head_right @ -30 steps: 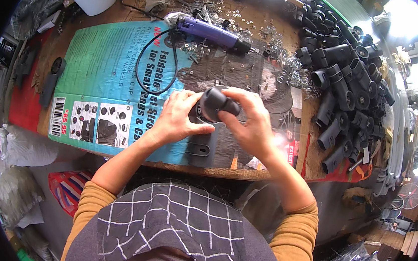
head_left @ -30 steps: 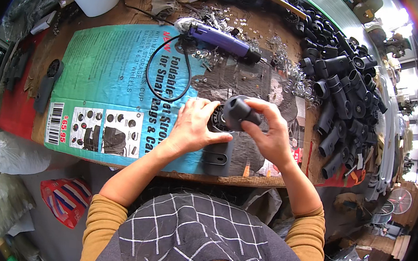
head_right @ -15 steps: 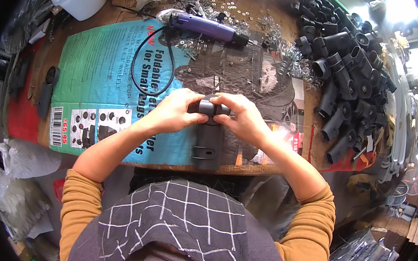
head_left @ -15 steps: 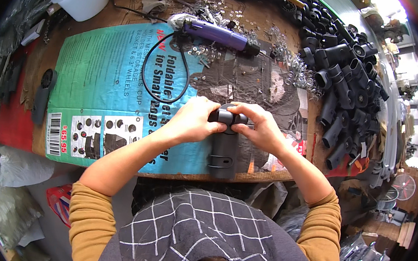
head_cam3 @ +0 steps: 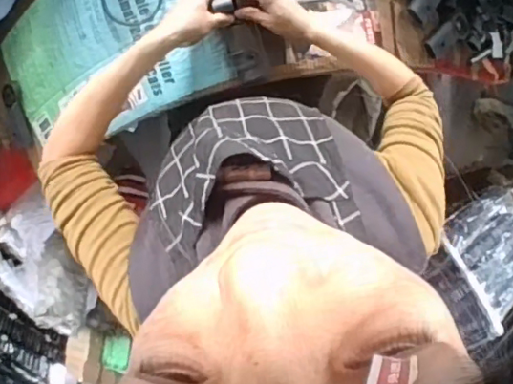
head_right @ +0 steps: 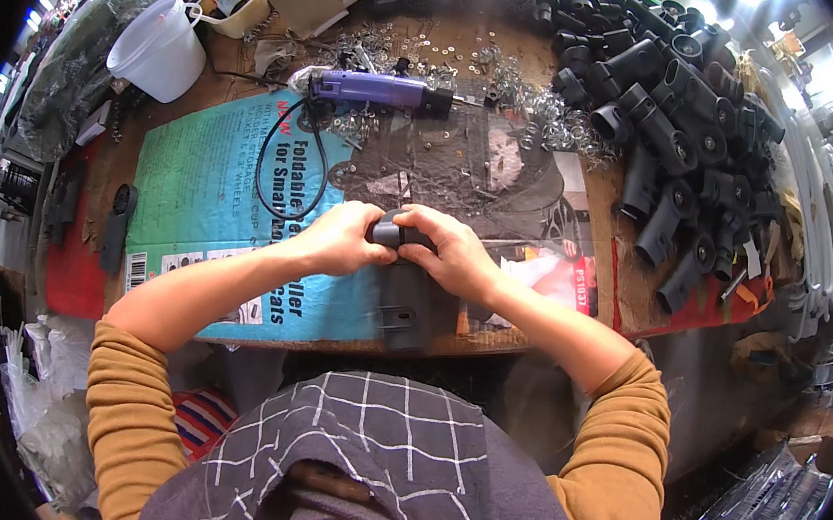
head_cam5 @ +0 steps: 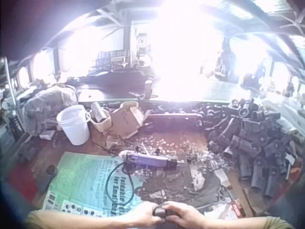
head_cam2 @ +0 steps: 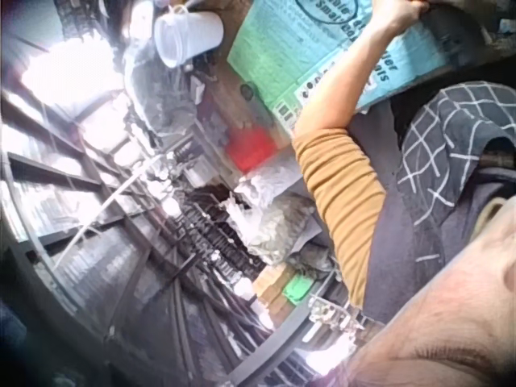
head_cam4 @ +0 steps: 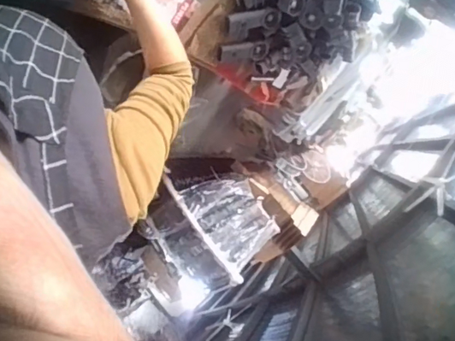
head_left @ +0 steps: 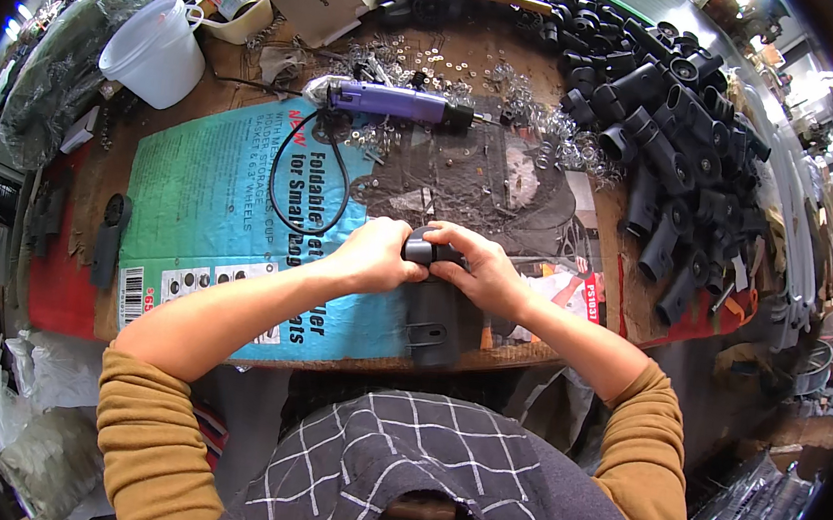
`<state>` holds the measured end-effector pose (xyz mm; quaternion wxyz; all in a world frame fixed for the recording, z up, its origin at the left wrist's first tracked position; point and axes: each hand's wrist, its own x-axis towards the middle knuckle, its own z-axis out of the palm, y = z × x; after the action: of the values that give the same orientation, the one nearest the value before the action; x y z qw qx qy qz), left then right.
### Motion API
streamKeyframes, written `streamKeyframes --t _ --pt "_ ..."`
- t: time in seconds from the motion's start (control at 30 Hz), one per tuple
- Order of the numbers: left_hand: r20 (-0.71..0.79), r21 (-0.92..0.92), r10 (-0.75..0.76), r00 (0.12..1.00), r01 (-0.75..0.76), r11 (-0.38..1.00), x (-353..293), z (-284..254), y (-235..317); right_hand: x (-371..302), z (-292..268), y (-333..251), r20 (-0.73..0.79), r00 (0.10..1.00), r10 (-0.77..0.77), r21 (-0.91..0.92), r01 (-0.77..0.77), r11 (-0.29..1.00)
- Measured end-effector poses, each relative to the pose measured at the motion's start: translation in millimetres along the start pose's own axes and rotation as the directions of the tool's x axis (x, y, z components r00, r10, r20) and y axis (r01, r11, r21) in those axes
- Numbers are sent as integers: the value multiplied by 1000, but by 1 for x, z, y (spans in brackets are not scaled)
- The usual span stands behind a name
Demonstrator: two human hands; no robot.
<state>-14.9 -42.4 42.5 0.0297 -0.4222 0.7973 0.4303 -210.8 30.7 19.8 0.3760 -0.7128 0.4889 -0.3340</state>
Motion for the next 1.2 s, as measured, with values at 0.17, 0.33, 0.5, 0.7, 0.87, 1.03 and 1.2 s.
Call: streamKeyframes --t 0.17,0.33,0.5,0.7,0.87,1.03,1.2 --pt "186 -437 -453 872 487 756 11 -2 16 -15 9 21 -86 996 0 176 15 984" --pt "58 -767 -353 934 268 584 4 24 31 -32 6 21 -97 954 282 637 -158 754" --pt "-198 -758 66 978 -195 622 -43 28 40 -57 2 -28 178 948 264 895 -268 358" --pt "-447 145 463 765 -449 882 -92 13 49 -56 0 -78 35 988 153 306 -156 939" --pt "-581 227 504 639 -467 855 -91 23 37 -53 6 -97 -44 991 123 18 -122 992" --pt "-581 97 497 644 -552 828 -71 24 4 -36 13 -83 -130 991 -42 -323 -2 946" --pt "-697 -189 167 697 -404 895 -65 58 -7 -2 55 -46 -96 880 -464 -902 120 414"
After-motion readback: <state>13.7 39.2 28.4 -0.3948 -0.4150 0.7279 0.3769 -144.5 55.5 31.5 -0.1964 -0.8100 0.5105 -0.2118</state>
